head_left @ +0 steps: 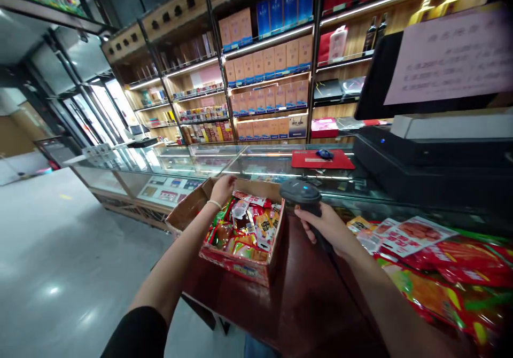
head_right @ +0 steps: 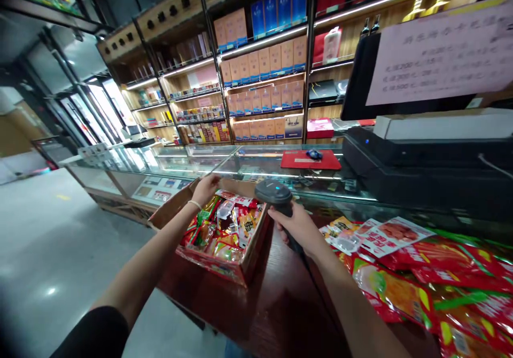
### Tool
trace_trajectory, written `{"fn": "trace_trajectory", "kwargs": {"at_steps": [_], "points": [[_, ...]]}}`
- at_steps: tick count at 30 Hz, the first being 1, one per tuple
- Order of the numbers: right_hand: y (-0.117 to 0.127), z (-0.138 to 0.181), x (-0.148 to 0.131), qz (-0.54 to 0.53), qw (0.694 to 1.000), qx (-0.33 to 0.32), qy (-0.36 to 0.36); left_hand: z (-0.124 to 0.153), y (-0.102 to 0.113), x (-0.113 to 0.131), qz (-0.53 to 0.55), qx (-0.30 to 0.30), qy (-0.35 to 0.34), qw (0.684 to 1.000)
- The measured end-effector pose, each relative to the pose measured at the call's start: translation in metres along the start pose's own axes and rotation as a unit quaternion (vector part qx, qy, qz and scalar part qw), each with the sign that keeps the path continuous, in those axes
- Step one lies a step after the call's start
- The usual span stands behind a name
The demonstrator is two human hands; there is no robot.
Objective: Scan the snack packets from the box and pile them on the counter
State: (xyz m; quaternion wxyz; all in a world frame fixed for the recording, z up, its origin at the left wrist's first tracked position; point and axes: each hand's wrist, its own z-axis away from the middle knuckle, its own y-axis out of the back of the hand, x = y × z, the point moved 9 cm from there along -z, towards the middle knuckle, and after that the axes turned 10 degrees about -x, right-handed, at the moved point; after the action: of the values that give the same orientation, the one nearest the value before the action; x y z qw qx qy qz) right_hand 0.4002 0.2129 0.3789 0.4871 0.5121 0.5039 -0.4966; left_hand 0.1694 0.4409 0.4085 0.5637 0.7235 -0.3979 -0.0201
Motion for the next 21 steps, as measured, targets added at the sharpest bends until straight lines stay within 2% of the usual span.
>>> {"fn": "trace_trajectory", "kwargs": {"at_steps": [3,5,7,10,13,16,18,20,21], "points": [[0.002,-0.005,0.003,0.009,1.0,-0.001,-0.008,-0.004,-0.044,-0.003,-0.126,-0.13,-0.082,0.98],[0.006,-0.007,0.007,0.015,1.0,0.001,-0.013,-0.001,-0.07,-0.006,-0.185,-0.184,-0.116,0.958],[0.009,-0.009,0.01,0.015,1.0,-0.002,-0.017,0.0,-0.087,-0.012,-0.225,-0.213,-0.111,0.944],[0.012,-0.011,0.014,0.009,1.0,-0.002,-0.02,0.002,-0.095,-0.018,-0.263,-0.222,-0.079,0.936],[0.012,-0.011,0.015,0.004,1.0,-0.004,-0.018,0.007,-0.088,-0.015,-0.27,-0.199,-0.06,0.94],[0.012,-0.009,0.013,0.001,1.0,-0.005,-0.008,0.014,-0.069,-0.009,-0.254,-0.158,-0.04,0.953],[0.015,-0.007,0.011,-0.001,1.0,0.002,-0.002,0.016,-0.044,-0.004,-0.181,-0.083,-0.012,0.98],[0.017,-0.004,0.007,-0.006,1.0,0.009,0.006,0.016,-0.012,0.0,-0.037,0.03,0.031,0.998],[0.019,-0.002,0.005,-0.01,1.0,0.012,0.011,0.017,0.0,0.002,0.056,0.08,0.05,0.994]]}}
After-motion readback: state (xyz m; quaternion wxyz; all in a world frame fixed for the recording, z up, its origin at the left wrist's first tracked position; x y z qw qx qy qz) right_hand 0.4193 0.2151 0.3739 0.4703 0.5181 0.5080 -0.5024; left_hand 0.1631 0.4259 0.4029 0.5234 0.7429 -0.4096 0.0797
